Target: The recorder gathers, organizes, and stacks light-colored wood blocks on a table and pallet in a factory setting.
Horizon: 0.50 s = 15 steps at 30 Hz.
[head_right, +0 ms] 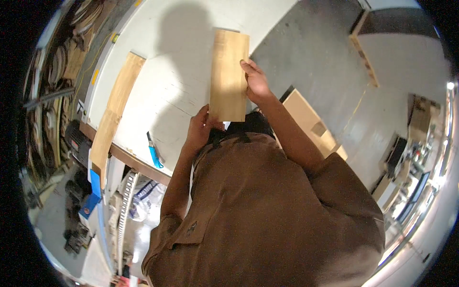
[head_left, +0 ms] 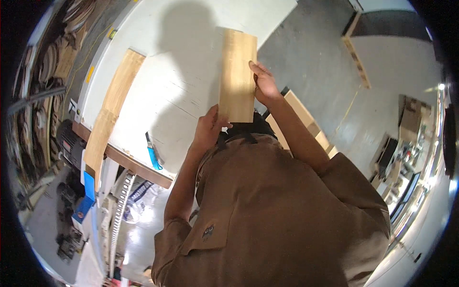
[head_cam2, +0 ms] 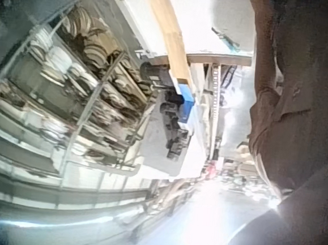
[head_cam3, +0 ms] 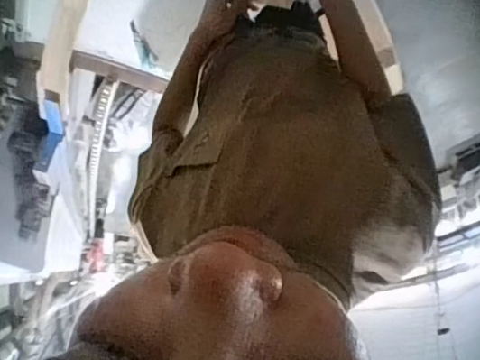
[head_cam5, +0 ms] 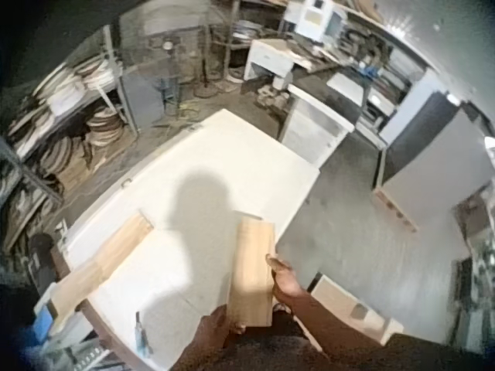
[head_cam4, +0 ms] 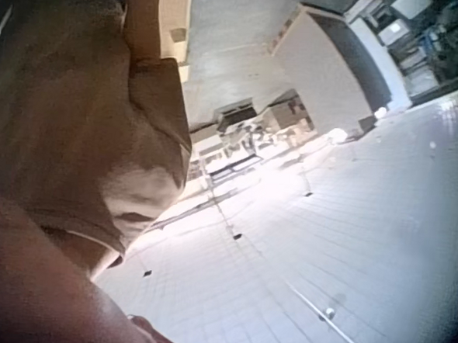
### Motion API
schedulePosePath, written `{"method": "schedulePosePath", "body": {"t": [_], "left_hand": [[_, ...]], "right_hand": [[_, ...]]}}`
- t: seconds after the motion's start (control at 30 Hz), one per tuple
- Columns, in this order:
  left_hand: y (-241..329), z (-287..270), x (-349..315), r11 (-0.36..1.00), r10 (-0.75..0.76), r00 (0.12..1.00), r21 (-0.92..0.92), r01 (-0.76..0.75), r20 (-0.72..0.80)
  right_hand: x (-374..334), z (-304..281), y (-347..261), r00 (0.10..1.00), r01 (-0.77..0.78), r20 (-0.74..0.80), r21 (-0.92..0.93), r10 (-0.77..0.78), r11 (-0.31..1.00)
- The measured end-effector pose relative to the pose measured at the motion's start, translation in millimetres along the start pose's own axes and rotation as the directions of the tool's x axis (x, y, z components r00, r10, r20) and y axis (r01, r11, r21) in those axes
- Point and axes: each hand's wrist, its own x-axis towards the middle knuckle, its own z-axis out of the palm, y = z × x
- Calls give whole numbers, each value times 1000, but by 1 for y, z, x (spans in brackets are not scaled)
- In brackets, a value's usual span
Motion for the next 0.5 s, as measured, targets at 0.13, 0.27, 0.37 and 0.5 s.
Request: {"method": "schedulePosePath", "body": {"t": [0.13,0.27,0.37,0.5], "left_hand": [[-14,27,8,978,-45,996,-201,59,77],[-44,58,31,998,27,996,-64,-21,90],[-46,73,33,972,-226,969,91,217,103],[-32,139,52,946,-323,940,45,320,108]], "right_hand": [[-54,-35,9,976,-215,32,-28,216,976],[-105,-88,40,949,-308,80,43,304,951],[-125,-129,57,948,-318,66,155,311,935],[-144,-177,59,935,-351,71,327,348,877]]}}
